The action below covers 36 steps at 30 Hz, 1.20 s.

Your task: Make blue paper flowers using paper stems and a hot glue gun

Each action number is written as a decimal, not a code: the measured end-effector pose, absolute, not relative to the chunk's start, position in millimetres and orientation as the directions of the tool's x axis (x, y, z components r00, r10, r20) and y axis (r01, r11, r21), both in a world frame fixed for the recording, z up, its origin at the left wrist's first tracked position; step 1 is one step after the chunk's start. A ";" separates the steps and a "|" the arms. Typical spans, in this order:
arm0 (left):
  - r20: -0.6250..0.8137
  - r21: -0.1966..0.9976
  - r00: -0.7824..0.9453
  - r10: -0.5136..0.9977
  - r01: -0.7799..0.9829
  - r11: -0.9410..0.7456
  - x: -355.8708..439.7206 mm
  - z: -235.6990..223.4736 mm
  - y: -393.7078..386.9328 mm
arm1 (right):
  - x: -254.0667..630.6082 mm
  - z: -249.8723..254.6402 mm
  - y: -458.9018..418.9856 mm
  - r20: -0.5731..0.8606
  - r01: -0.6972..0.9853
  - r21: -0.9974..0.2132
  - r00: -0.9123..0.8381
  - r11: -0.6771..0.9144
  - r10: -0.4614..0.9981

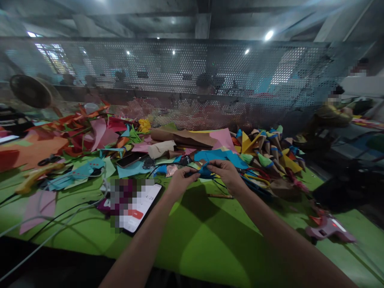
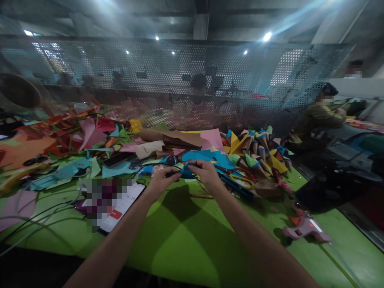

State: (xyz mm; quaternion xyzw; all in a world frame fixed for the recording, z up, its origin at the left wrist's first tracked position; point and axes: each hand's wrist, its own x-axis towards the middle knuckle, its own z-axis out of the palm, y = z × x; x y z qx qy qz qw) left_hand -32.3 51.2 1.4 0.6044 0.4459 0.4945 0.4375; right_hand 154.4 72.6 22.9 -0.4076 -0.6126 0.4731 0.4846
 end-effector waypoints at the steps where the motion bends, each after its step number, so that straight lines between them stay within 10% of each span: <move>1: 0.212 0.968 0.106 0.971 0.114 -0.224 -32.4 1.2 51.5 | 154.0 23.3 72.0 0.206 0.042 -0.975 -0.192 0.218 0.960; 36: 0.036 0.980 0.068 0.997 -0.200 -0.022 -34.6 -1.7 53.5 | 149.9 5.9 74.3 0.197 -0.047 -0.980 -0.251 0.191 0.948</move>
